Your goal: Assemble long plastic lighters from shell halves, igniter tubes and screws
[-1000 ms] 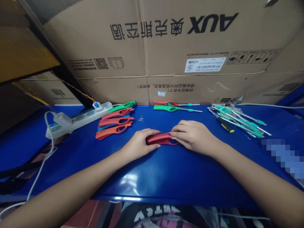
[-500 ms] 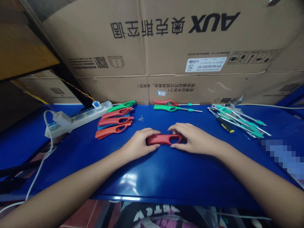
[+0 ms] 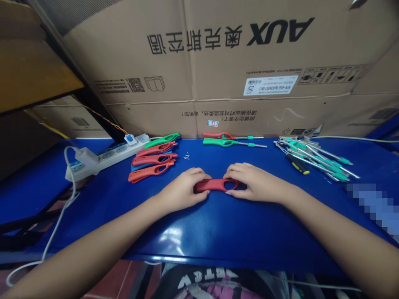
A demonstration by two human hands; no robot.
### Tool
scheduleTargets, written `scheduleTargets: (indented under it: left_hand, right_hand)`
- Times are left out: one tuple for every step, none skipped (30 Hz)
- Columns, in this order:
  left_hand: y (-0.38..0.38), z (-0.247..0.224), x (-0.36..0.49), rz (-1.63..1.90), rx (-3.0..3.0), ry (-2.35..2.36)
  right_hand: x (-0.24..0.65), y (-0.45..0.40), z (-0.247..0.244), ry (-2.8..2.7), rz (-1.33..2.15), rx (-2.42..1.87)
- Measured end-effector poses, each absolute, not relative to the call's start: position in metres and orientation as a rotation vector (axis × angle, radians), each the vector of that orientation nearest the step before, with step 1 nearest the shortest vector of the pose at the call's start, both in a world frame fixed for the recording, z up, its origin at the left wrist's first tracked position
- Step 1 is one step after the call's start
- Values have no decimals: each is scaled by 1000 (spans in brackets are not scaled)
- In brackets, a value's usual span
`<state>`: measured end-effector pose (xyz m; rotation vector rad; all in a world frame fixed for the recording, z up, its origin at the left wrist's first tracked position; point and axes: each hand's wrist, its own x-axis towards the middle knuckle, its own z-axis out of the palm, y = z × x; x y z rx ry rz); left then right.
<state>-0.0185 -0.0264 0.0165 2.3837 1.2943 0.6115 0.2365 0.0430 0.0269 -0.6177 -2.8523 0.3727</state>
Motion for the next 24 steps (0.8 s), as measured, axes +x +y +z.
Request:
scheduleTargets:
  left_hand:
    - [-28, 18, -17, 590, 2393, 1296]
    - [-30, 21, -15, 566, 2398, 1301]
    - [-31, 23, -15, 535, 2402, 1309]
    - [-33, 27, -17, 497, 2406, 1318]
    - [-33, 31, -21, 456, 2411, 1329]
    - [-33, 35, -28, 417, 2419, 1344]
    - [-32, 40, -37, 398, 2427, 1361]
    - [-31, 45, -50, 400, 2442, 1377]
    - [-30, 49, -64, 443, 2460, 1420]
    - [-29, 53, -79, 499, 2465, 1483]
    - [-28, 56, -95, 564, 2452, 1570]
    - [-28, 57, -110, 585, 2443, 1642]
    - [-29, 58, -123, 583, 2443, 1693]
    - [-31, 57, -135, 540, 2426, 1722]
    - [-33, 56, -145, 524, 2403, 1740]
    - [-36, 54, -153, 506, 2386, 1756]
    - [-39, 53, -159, 491, 2369, 1774]
    - [-42, 51, -163, 486, 2347, 1797]
    - [-44, 49, -166, 483, 2330, 1820]
    - [-45, 47, -167, 483, 2315, 1843]
    - [-46, 46, -169, 482, 2303, 1863]
    - [-46, 45, -169, 482, 2296, 1879]
    - [-45, 44, -170, 479, 2293, 1892]
    - [-44, 43, -171, 475, 2294, 1905]
  right_hand:
    - [236, 43, 26, -2859, 364, -610]
    - [235, 42, 24, -2867, 345, -603]
    - [235, 42, 23, -2874, 310, -601]
    - [234, 41, 22, -2877, 264, -600]
    - [233, 40, 21, -2872, 216, -600]
    - [232, 40, 20, -2860, 174, -603]
    - [232, 39, 19, -2842, 141, -607]
    - [231, 39, 19, -2818, 118, -613]
    - [232, 40, 19, -2794, 103, -620]
    - [232, 41, 19, -2773, 89, -627]
    - [232, 42, 19, -2754, 71, -635]
    - [233, 43, 19, -2738, 50, -642]
    - [234, 45, 19, -2725, 30, -648]
    - [234, 46, 18, -2714, 13, -654]
    - [235, 47, 18, -2703, -2, -660]
    - [235, 48, 17, -2692, -10, -667]
    - [235, 49, 16, -2682, -13, -675]
    - [235, 50, 15, -2675, -10, -686]
    - [234, 51, 14, -2670, -5, -701]
    - [234, 51, 14, -2667, 0, -719]
    - [234, 52, 13, -2664, 3, -741]
    - [234, 53, 12, -2661, 3, -765]
    - [234, 54, 11, -2656, -1, -790]
    - [235, 55, 9, -2649, -9, -817]
